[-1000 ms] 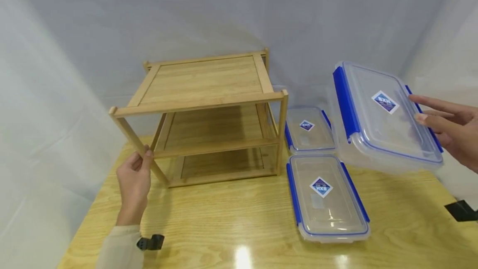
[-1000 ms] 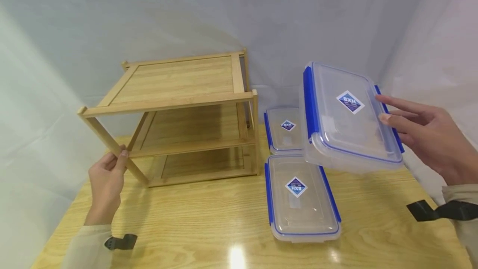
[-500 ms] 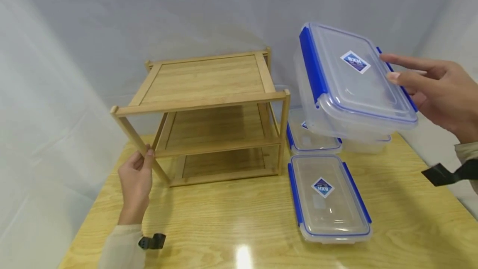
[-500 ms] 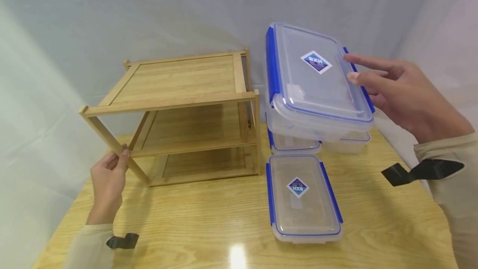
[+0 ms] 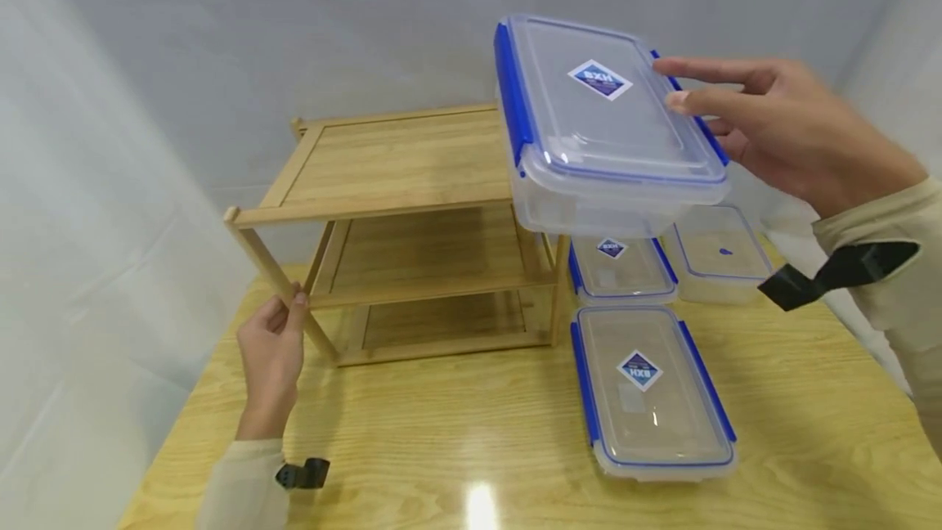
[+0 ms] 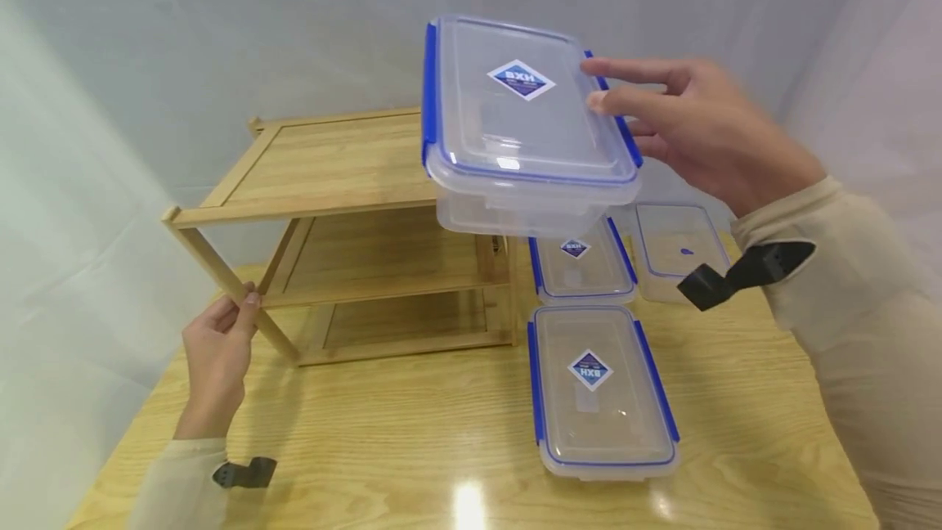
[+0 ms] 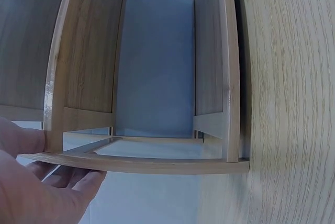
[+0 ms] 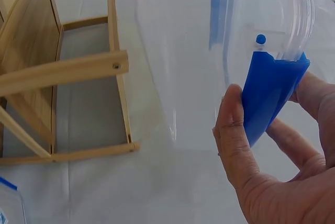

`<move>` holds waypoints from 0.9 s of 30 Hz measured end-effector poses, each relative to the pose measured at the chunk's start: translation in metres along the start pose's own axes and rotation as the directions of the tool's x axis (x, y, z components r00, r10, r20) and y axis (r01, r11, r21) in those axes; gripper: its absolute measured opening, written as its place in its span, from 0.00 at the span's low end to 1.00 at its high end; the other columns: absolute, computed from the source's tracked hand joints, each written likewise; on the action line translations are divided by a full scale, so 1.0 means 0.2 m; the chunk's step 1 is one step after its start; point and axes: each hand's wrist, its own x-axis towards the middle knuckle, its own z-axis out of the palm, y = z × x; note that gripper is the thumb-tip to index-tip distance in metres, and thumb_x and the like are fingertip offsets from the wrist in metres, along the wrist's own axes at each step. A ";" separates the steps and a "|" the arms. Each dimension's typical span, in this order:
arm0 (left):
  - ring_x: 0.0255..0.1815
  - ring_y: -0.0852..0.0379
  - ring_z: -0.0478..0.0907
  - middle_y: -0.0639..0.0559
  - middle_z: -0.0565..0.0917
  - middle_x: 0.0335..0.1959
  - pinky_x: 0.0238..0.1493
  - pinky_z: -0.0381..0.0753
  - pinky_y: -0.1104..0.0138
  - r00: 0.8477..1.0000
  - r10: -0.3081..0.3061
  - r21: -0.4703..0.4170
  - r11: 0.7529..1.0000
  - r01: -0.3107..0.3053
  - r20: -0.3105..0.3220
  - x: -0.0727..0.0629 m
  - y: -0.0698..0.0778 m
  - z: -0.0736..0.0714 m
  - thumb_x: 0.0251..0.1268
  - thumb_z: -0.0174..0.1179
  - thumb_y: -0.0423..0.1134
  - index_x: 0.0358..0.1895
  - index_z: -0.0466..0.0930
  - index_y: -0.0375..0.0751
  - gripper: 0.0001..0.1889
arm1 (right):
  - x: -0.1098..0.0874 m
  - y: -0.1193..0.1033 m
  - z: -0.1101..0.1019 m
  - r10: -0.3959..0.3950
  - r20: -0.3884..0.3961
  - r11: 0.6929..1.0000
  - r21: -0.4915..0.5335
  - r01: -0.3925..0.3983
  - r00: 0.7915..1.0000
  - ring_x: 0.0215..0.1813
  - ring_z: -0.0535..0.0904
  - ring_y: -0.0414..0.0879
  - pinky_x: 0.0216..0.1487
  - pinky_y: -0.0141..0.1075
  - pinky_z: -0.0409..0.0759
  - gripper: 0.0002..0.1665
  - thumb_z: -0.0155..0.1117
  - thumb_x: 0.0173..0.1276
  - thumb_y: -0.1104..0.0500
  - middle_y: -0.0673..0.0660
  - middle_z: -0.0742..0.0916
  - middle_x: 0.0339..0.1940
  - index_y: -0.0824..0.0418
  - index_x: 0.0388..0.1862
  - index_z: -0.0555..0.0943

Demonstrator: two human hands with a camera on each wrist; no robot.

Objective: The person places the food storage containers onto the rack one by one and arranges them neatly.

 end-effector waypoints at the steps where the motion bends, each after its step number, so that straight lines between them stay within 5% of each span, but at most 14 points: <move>1: 0.68 0.46 0.75 0.41 0.78 0.66 0.66 0.76 0.64 1.000 0.000 -0.001 1.000 0.000 0.000 0.00 0.00 0.00 0.80 0.54 0.43 0.69 0.74 0.36 0.22 | 0.02 -0.01 0.03 0.005 0.008 1.000 -0.015 -0.005 1.000 0.54 0.85 0.51 0.47 0.39 0.88 0.32 0.67 0.73 0.64 0.59 0.75 0.69 0.53 0.74 0.74; 9: 0.68 0.47 0.75 0.42 0.78 0.66 0.67 0.76 0.62 1.000 0.002 0.000 1.000 -0.002 0.005 -0.01 0.00 0.00 0.80 0.54 0.44 0.69 0.74 0.38 0.22 | 0.15 -0.09 0.24 0.026 0.030 0.996 -0.085 -0.023 0.999 0.64 0.78 0.56 0.52 0.37 0.86 0.35 0.74 0.67 0.59 0.61 0.71 0.73 0.51 0.73 0.75; 27: 0.66 0.44 0.76 0.40 0.80 0.64 0.68 0.74 0.55 0.999 0.033 0.011 0.999 -0.033 -0.006 -0.01 -0.01 -0.03 0.80 0.54 0.44 0.68 0.76 0.38 0.21 | 0.43 -0.16 0.68 -0.018 0.085 0.982 -0.184 0.033 0.996 0.61 0.81 0.53 0.62 0.40 0.82 0.29 0.70 0.71 0.57 0.57 0.78 0.68 0.49 0.70 0.77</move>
